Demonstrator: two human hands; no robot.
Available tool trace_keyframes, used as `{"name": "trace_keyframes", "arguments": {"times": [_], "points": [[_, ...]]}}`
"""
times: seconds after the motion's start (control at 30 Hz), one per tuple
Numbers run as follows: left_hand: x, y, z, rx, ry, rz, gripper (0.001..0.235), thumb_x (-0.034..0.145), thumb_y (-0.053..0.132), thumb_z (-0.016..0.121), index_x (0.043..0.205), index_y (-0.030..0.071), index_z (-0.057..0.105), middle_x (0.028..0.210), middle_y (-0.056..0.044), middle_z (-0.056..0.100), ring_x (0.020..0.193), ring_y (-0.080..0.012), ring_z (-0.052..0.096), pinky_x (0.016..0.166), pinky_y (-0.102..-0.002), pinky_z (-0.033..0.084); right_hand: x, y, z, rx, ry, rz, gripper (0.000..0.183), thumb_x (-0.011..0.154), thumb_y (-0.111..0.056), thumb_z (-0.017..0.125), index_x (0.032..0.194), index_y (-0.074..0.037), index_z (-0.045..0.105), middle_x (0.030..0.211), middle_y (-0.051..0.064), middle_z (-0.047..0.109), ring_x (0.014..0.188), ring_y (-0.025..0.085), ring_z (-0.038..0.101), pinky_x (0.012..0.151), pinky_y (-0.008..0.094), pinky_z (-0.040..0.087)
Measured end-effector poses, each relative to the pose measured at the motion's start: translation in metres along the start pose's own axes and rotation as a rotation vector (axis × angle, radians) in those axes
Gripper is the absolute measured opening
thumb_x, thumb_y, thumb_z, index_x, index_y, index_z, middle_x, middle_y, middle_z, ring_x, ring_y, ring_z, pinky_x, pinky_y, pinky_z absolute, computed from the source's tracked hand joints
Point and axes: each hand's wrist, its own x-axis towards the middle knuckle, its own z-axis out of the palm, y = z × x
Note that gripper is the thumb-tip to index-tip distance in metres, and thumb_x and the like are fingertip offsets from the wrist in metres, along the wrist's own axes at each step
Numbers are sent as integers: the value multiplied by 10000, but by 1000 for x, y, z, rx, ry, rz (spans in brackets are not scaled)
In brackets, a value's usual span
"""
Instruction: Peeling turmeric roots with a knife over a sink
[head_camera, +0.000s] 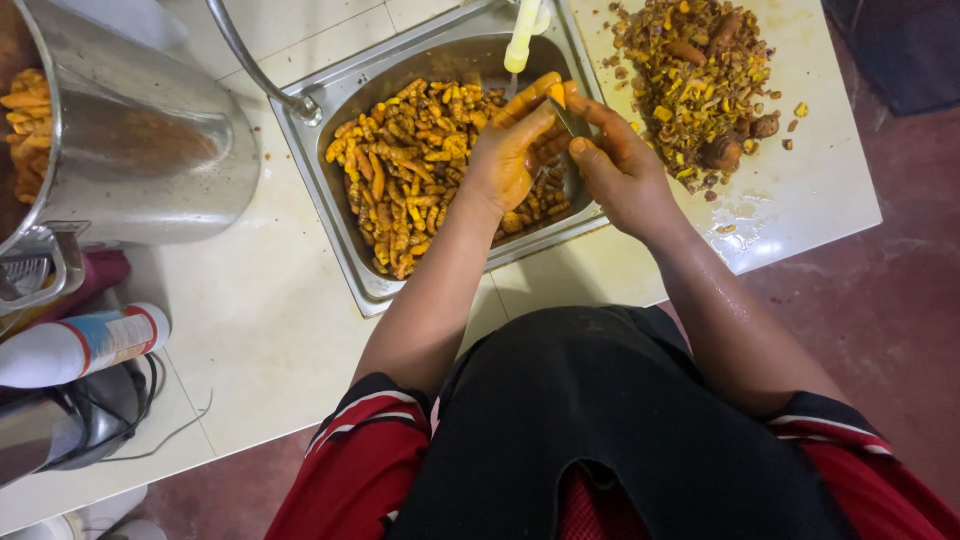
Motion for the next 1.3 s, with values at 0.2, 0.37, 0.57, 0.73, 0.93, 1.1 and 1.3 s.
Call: {"name": "trace_keyframes", "arguments": {"times": [0.2,0.37,0.57,0.73,0.93,1.1,1.3], "points": [[-8,-7,5,69,48,-9,398,906,1,761,1295,29,681,1101,-139,755,958,-271,727,870,-374,642,6,15,0,363,-16,145,336,1089,-153,535,1423,-152,513,794,-15,474,589,73,376,502,216,319],[-4,6,-6,94,-7,22,400,947,2,738,1333,81,674,1315,-157,713,1079,-239,691,813,-342,588,4,-29,-21,115,133,353,287,1100,-128,470,1369,-227,450,867,-29,533,609,75,458,478,198,391],[-6,16,-9,243,106,25,400,895,33,768,1276,39,646,1204,-192,745,935,-277,751,786,-353,620,3,-9,-45,-98,247,225,545,1080,-68,440,1585,-265,381,1242,44,464,606,34,391,475,178,395],[-21,27,22,500,47,-35,438,867,70,777,1289,29,664,1282,-203,717,1003,-277,772,890,-329,664,-11,-10,-28,-106,5,69,532,1100,-164,519,1618,-192,400,731,-29,389,630,94,354,570,246,346],[-22,23,20,545,-20,0,351,908,21,746,1255,56,706,1235,-163,749,1050,-243,750,938,-320,637,-8,-18,-19,-212,-37,-21,491,1044,-175,555,1526,-158,460,1566,149,479,1466,254,426,1186,388,355],[-28,27,28,473,11,-21,366,889,-1,749,1249,0,688,1244,-195,733,1114,-284,732,1023,-349,606,-9,-8,-20,-229,-41,-68,461,1054,-208,572,1504,-140,498,1534,159,517,1425,256,485,1154,390,399],[-27,25,20,574,-6,26,395,917,-37,710,1302,27,650,1294,-189,699,1146,-272,723,997,-341,624,-10,-14,-22,-153,-42,117,468,1043,-245,541,1502,-154,544,1144,82,697,594,79,428,541,260,407]]}}
